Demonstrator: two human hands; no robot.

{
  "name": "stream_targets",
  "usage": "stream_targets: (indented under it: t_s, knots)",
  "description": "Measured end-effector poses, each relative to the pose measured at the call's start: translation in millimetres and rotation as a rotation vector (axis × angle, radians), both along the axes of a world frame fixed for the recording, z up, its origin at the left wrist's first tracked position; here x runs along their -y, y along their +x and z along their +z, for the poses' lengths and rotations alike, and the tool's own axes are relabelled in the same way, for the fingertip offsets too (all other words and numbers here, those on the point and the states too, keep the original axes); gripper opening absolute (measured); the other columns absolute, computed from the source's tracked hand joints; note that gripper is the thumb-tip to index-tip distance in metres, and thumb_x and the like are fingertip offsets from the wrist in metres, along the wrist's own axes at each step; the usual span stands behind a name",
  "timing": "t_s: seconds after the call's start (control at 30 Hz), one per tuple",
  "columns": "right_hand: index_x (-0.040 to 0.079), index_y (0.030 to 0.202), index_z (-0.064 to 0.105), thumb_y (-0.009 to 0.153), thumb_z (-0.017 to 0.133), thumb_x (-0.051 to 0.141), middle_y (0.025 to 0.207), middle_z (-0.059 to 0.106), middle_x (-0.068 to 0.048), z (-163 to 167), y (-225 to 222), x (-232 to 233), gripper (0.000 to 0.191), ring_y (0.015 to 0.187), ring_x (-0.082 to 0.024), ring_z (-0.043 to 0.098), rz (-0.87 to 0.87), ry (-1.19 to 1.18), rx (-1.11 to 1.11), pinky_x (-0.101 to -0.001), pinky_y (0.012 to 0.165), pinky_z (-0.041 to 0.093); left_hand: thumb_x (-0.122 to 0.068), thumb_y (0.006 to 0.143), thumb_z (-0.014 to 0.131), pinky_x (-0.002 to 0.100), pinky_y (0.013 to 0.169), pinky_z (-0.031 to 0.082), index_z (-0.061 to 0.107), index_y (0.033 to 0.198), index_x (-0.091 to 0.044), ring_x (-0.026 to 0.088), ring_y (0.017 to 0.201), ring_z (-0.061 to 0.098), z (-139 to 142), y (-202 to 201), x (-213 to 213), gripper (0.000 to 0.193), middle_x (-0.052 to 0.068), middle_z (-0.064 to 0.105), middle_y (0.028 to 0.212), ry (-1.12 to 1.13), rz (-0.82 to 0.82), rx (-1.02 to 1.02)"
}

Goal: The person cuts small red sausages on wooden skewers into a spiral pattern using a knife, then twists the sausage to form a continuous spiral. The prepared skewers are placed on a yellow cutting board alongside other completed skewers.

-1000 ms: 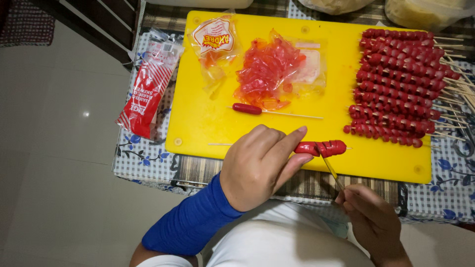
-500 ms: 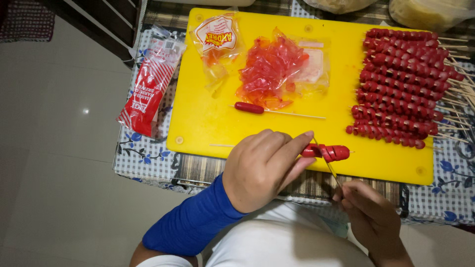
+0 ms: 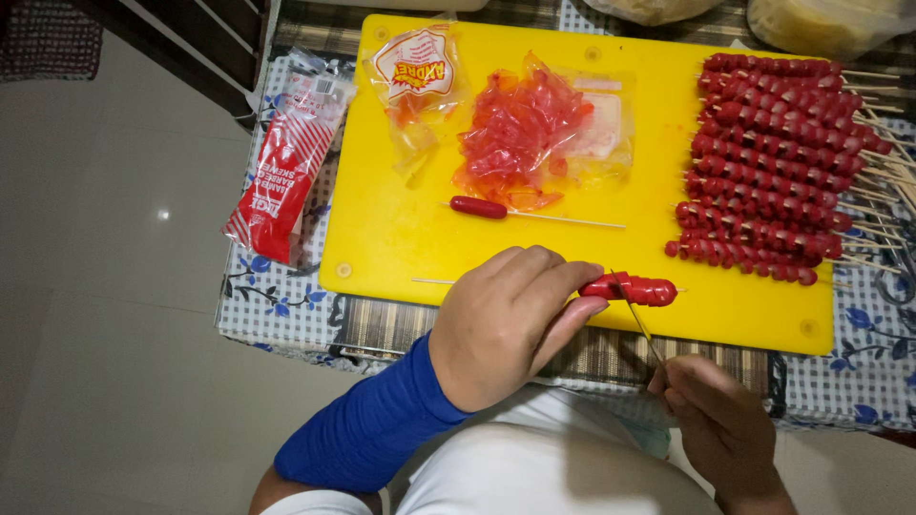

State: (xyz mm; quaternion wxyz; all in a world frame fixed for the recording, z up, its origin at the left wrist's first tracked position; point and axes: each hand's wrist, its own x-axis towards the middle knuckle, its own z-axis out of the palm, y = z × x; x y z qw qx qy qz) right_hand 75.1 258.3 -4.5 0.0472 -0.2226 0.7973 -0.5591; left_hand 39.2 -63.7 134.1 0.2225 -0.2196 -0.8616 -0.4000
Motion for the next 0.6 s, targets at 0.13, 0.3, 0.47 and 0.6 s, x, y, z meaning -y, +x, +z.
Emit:
stream_targets:
  t_s: [0.13, 0.3, 0.47, 0.6]
  knots:
    - [0.03, 0.149, 0.055, 0.101, 0.058, 0.002, 0.108, 0.07, -0.014, 5.1, 2.4, 3.3, 0.056, 0.082, -0.016, 0.064, 0.017, -0.064, -0.081, -0.0284, 0.07, 0.055, -0.014, 0.096, 0.076, 0.042, 0.076, 0.051, 0.065, 0.121, 0.001, 0.031, 0.086, 0.062, 2.5, 0.7, -0.5, 0.031, 0.013, 0.061, 0.094, 0.013, -0.014, 0.005]
    - [0.034, 0.15, 0.052, 0.102, 0.056, 0.002, 0.106, 0.071, -0.012, 8.7, 2.4, 4.6, 0.058, 0.082, -0.015, 0.066, 0.023, -0.033, -0.102, -0.0267, 0.071, 0.056, -0.014, 0.099, 0.076, 0.042, 0.078, 0.052, 0.065, 0.12, -0.001, 0.031, 0.088, 0.062, 4.3, 0.2, 0.1, 0.027, 0.012, 0.062, 0.095, 0.025, -0.021, 0.0]
    - [0.034, 0.149, 0.054, 0.101, 0.056, 0.001, 0.104, 0.072, -0.012, 6.3, 2.2, 3.2, 0.057, 0.08, -0.014, 0.065, 0.007, -0.053, -0.074, -0.026, 0.068, 0.055, -0.013, 0.099, 0.075, 0.04, 0.077, 0.052, 0.066, 0.122, -0.002, 0.03, 0.088, 0.063, 6.4, -0.1, 2.2, 0.027, 0.011, 0.062, 0.097, 0.064, -0.042, -0.017]
    - [0.033, 0.147, 0.056, 0.102, 0.058, 0.002, 0.106, 0.072, -0.012, 5.4, 2.7, 2.3, 0.055, 0.083, -0.015, 0.065, -0.003, -0.039, -0.082, -0.0259, 0.07, 0.055, -0.012, 0.099, 0.076, 0.04, 0.073, 0.051, 0.069, 0.12, -0.004, 0.028, 0.084, 0.062, 7.0, -2.2, 2.7, 0.023, 0.009, 0.061, 0.094, 0.036, -0.04, -0.035]
